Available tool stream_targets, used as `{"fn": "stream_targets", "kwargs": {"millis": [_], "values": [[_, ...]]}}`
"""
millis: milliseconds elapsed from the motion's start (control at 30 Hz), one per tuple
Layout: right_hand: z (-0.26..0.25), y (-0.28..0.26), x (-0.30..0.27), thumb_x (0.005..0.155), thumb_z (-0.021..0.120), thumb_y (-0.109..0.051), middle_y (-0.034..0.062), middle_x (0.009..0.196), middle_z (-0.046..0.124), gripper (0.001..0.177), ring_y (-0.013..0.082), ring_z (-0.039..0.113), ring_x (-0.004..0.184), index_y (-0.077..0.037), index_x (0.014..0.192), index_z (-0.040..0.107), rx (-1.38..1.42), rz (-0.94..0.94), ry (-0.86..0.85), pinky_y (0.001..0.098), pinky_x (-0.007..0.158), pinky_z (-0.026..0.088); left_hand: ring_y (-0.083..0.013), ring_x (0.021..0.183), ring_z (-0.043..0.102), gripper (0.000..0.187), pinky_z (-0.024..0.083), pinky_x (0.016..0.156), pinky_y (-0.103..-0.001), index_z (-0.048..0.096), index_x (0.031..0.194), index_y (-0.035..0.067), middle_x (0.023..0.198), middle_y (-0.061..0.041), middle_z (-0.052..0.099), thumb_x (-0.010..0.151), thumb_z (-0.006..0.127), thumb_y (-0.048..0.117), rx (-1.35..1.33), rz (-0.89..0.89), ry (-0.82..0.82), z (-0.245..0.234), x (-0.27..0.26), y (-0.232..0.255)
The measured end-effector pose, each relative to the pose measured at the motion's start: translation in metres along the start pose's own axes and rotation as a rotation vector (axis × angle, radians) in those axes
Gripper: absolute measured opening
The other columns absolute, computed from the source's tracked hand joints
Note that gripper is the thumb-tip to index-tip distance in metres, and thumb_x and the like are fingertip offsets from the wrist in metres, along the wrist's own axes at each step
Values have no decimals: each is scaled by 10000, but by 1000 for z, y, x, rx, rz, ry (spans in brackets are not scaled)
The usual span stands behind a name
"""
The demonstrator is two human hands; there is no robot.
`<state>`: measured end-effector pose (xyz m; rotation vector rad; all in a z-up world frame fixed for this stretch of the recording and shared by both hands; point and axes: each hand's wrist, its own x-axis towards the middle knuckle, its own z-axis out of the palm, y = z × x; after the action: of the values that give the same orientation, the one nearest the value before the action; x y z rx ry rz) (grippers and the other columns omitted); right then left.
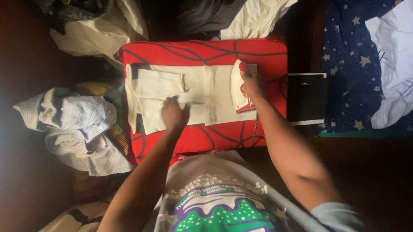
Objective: Iron a white long-sleeved shirt on a patterned surface.
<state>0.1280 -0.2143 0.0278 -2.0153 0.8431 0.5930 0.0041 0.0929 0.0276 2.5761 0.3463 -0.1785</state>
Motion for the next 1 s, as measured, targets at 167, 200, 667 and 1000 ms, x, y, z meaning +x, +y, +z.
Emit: {"fn": "stream_targets", "kwargs": {"millis": [167,200,667,1000], "values": [[-5,2,-22,945,638,-496,34,544,540,401,194,508,379,-100,1006,613,94,-17,-102,390,364,382,-351,993,716,412,559,876,-469,755,1079,118,1015,-161,757,847,735,458,-254,-281,-156,30,91,72],[-5,6,-22,969,638,-489,29,560,564,454,185,540,391,-36,994,613,44,-57,-131,385,370,401,-344,984,731,407,567,871,-463,771,1011,114,1002,-158,766,815,749,470,-324,-315,-143,43,108,77],[-10,-45,-65,929,683,-457,49,595,587,428,175,555,459,-30,958,677,-10,-153,-187,372,441,440,-299,753,721,368,551,713,-429,809,901,79,801,-144,759,908,670,420,-417,-302,-145,90,136,67],[9,-101,-86,915,611,-529,230,931,765,557,393,779,834,-3,1069,709,-176,-41,-119,476,773,590,-212,568,687,287,532,572,-370,786,921,58,654,-97,713,952,605,278,-653,-356,-231,74,131,62]]}}
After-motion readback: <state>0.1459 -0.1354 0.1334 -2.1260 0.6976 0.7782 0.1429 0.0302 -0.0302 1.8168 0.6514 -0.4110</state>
